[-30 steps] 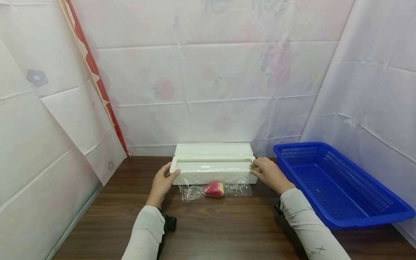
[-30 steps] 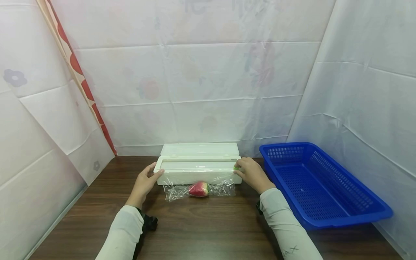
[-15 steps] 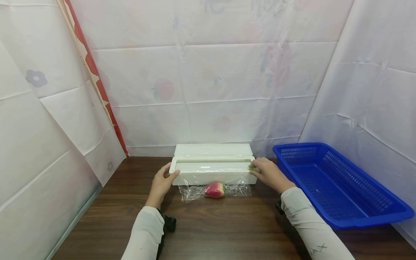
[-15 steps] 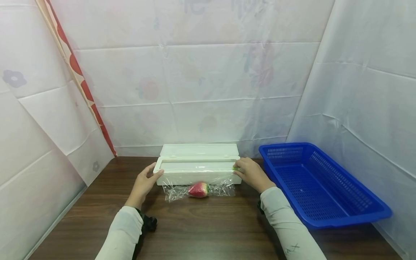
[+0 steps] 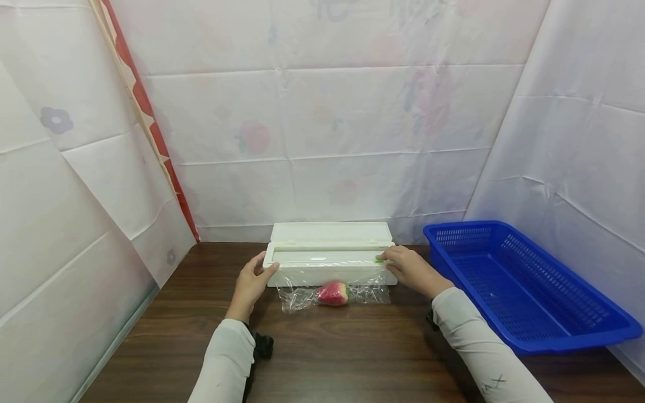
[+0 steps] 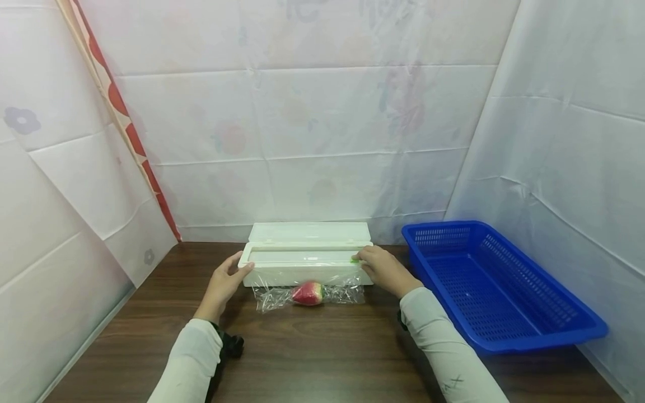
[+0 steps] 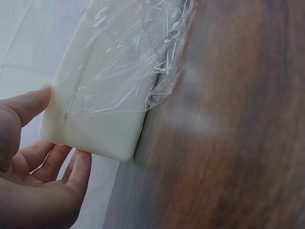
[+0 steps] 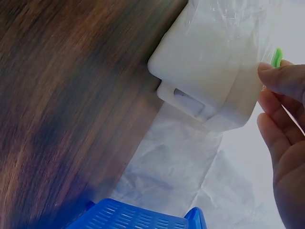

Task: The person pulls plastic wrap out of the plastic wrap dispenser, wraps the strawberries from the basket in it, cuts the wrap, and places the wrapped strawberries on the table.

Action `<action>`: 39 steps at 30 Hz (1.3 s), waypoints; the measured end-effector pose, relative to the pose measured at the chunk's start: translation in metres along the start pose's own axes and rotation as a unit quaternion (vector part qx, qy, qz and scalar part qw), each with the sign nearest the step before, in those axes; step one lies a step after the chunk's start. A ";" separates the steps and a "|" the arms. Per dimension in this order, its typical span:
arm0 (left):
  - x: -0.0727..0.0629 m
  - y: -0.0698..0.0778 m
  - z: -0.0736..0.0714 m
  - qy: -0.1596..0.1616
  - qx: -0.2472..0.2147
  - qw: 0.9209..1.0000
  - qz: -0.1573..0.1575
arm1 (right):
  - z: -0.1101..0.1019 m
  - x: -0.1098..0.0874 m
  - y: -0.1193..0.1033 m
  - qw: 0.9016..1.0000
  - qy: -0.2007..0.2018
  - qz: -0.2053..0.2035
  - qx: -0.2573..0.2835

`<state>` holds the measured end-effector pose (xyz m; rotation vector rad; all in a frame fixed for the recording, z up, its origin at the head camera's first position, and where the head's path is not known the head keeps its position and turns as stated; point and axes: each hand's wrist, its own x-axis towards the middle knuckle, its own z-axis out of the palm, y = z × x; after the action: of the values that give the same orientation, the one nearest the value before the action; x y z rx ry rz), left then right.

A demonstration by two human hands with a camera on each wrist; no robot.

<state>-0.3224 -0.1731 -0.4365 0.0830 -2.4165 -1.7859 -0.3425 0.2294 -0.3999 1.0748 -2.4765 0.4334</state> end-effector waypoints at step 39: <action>-0.001 -0.001 0.001 0.002 0.003 1.000 0.005 | 0.019 0.011 -0.035 0.988 0.101 0.114 0.018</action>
<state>-0.3211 -0.1721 -0.4374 0.0758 -2.4162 -1.7717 -0.3282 0.1916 -0.4075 0.7214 -2.4239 0.6249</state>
